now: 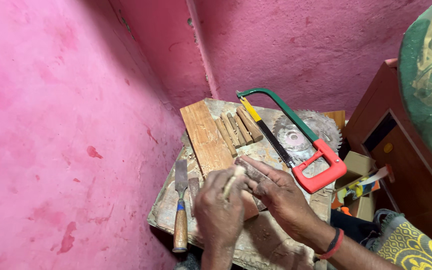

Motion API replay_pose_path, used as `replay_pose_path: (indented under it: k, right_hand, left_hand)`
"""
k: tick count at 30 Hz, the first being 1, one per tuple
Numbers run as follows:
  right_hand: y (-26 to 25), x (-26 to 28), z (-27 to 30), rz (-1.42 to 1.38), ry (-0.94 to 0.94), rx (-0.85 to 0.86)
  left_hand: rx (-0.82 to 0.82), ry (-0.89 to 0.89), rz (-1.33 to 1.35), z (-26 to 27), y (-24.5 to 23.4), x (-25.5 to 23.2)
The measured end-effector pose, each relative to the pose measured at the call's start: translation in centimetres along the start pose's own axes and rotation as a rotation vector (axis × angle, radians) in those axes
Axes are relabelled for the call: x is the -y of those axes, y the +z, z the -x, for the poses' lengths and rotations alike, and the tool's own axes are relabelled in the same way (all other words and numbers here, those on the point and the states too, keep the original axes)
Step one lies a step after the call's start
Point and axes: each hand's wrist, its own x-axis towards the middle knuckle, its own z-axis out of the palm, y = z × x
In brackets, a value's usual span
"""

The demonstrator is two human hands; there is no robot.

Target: The person uses a chisel to carve and shape a small cylindrical wooden piece, then switches to sanding it with a sanding block. The person repeatedly rotates the piece to smooth its surface.

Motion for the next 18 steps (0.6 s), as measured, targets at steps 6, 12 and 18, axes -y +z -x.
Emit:
replay_pose_path:
  k: [6,12,18]
  right_hand:
    - [0.47,0.6,-0.4,-0.109,0.078,-0.074]
    - [0.71,0.73,-0.17,-0.203,0.031,-0.022]
    - [0.85,0.6,0.07,-0.214,0.063,-0.05]
  left_hand:
    - [0.061,-0.014,-0.076,0.1,0.56,-0.29]
    - [-0.06,0.045,0.003,0.47,0.57,-0.2]
    - [-0.086,0.079,-0.048,-0.16,0.81,-0.52]
